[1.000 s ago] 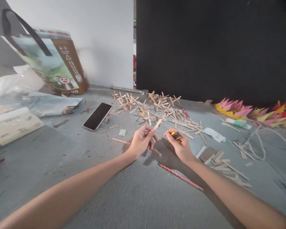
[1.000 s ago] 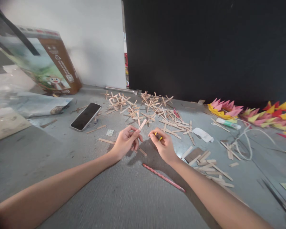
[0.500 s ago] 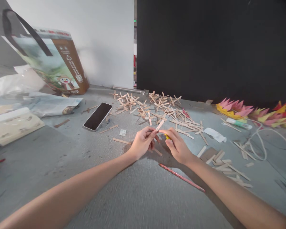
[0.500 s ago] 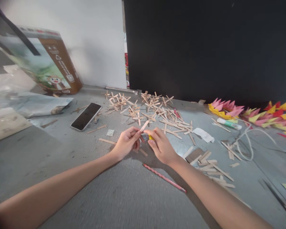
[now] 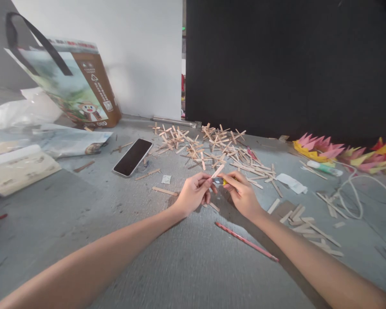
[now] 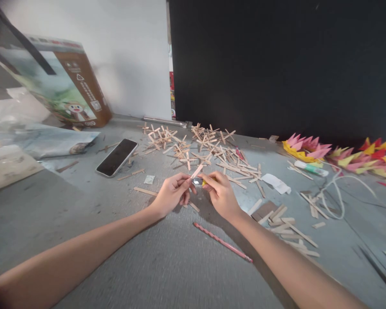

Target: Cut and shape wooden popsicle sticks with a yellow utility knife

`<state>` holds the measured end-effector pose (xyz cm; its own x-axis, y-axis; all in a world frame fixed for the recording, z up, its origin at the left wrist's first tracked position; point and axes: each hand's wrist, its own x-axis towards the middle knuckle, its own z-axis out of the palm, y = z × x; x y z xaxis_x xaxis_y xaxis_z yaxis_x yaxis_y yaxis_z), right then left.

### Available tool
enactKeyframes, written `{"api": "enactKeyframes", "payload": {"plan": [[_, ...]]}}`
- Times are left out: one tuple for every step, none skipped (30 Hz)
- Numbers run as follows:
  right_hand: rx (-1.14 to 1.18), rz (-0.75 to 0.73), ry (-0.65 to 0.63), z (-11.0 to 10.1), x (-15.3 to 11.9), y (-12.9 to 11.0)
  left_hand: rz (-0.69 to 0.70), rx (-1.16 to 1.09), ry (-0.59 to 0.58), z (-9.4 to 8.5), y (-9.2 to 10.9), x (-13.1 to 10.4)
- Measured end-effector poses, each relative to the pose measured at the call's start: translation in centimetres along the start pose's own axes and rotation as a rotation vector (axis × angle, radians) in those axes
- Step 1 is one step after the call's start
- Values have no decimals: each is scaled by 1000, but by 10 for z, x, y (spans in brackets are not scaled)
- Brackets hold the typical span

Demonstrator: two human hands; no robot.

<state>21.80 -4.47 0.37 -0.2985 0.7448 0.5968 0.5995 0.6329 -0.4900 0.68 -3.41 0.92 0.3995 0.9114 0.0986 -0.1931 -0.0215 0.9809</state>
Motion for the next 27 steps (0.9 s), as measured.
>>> {"api": "enactKeyframes", "payload": {"plan": [[0,4,2,0,0,0,-6,3,2,0,0,0],[1,6,6,0,1,0,-11,5,6,0,1,0],[4,6,9,0,1,-1,-12,6,11,0,1,0],[7,5,11,0,1,-1,-11,8,16,0,1,0],[9,6,11,0,1,-1,-12,11,15,0,1,0],[11,9,12,0,2,-1,-13,14,13,0,1,0],[11,13,11,0,2,-1,-12,16,10,0,1,0],[10,18,10,0,2,-1,-11,17,8,0,0,0],[8,23,9,0,2,-1,-11,18,6,0,0,0],[6,25,7,0,2,-1,-11,17,4,0,0,1],[6,24,7,-1,3,-2,-11,15,2,0,0,1],[8,22,6,-1,3,-2,-11,12,-1,0,0,1],[11,20,6,-1,3,-2,-12,10,-3,0,1,1],[15,19,5,-1,3,-2,-15,9,-6,0,1,0],[18,21,4,0,3,-2,-19,8,-10,1,2,0],[21,22,3,0,2,-2,-23,8,-16,1,3,0],[24,24,2,0,2,-1,-26,9,-23,1,3,0],[26,26,1,0,2,-1,-29,10,-32,1,4,0],[29,27,1,0,2,-1,-28,11,-41,0,4,0],[30,28,1,0,2,-1,-25,13,-51,0,3,0],[31,29,1,0,2,-2,-21,17,-58,0,3,0],[31,31,0,0,2,-2,-19,21,-63,-1,2,0],[30,34,0,-1,2,-2,-18,25,-66,-1,1,1],[29,34,0,-1,2,-3,-16,28,-66,-2,0,1],[28,35,0,-1,3,-3,-15,28,-63,-2,0,1],[26,36,-2,-1,3,-3,-15,26,-58,-3,-1,1],[24,38,-5,-1,3,-3,-19,26,-54,-3,-1,1]]}}
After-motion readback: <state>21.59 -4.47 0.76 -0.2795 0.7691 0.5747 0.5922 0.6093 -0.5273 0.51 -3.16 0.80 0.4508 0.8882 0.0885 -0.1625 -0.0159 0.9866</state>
